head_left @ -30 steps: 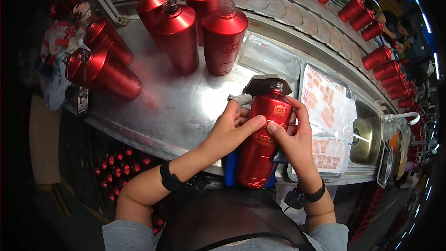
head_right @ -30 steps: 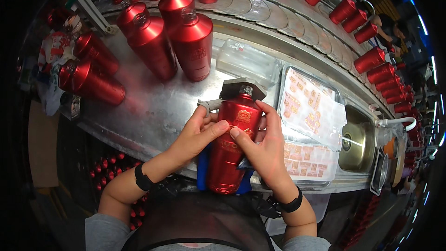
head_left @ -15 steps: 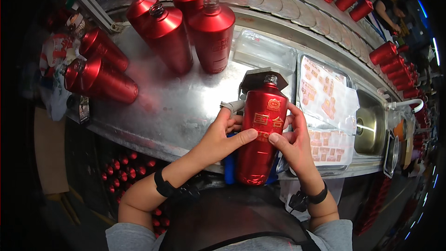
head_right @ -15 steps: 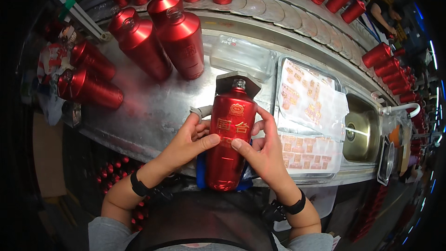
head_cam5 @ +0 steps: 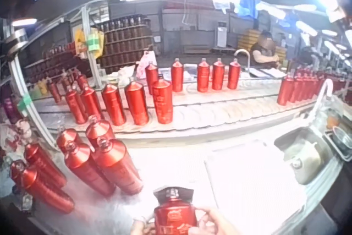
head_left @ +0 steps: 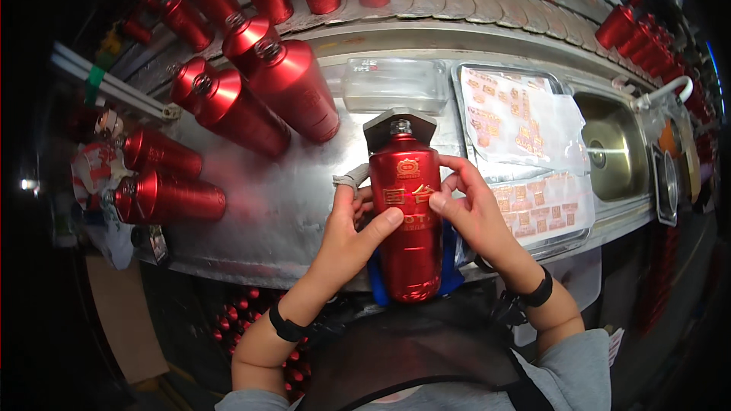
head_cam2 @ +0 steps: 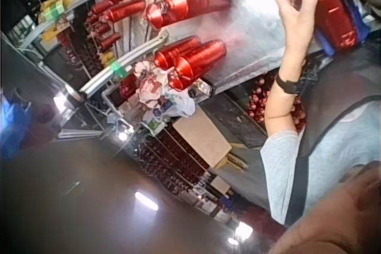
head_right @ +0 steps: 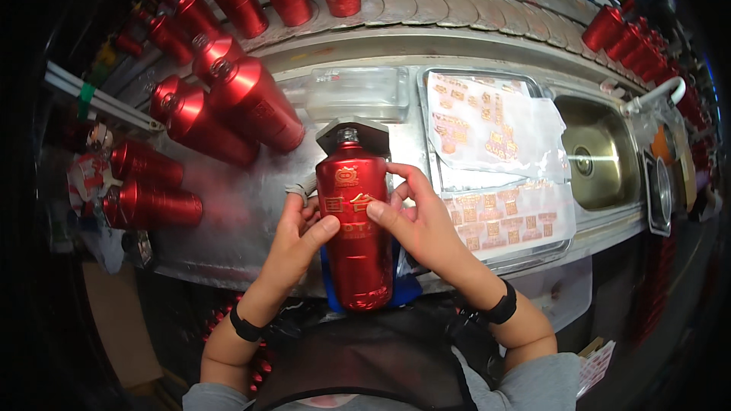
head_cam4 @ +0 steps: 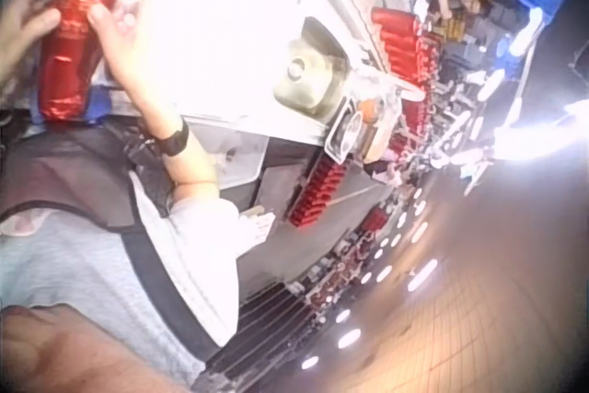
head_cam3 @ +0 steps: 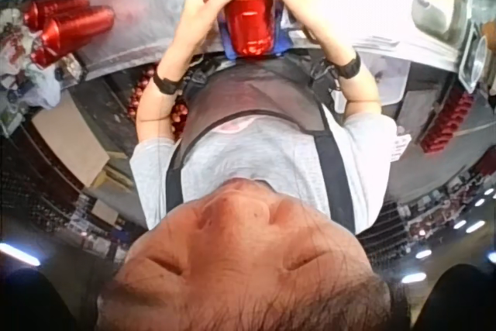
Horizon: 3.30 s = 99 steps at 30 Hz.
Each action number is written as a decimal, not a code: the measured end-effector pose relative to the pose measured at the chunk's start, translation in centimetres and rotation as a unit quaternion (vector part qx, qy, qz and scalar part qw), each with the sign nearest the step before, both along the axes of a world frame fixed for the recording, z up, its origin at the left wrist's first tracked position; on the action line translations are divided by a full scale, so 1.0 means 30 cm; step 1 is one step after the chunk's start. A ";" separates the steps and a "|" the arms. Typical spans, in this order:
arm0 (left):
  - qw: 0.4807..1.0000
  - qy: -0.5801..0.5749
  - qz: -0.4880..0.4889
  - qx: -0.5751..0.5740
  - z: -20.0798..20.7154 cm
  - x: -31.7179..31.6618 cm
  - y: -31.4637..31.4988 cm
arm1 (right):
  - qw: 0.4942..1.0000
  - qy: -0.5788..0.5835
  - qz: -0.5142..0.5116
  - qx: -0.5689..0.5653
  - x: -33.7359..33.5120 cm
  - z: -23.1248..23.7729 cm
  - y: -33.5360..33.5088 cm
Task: Applying labels and protective seals to red metal bottles on an industrial assembly line.
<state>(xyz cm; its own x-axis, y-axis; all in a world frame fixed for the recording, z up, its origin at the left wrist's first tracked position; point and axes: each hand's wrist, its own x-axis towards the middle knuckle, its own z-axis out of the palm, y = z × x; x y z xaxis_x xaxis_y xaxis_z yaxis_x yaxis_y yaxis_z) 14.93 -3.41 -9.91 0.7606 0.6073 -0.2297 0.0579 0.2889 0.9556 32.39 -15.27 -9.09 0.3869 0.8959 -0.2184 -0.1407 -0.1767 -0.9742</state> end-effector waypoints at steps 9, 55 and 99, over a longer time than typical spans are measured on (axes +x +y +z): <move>0.997 0.039 0.046 0.044 0.023 0.056 -0.024 | 1.000 0.014 -0.004 -0.004 -0.003 -0.002 0.011; 0.994 0.098 0.020 0.043 0.009 -0.004 -0.060 | 0.997 0.072 0.025 -0.019 -0.057 -0.033 -0.042; 1.000 0.000 0.003 0.013 -0.049 -0.045 -0.034 | 0.887 -0.438 0.033 0.144 0.015 0.182 0.144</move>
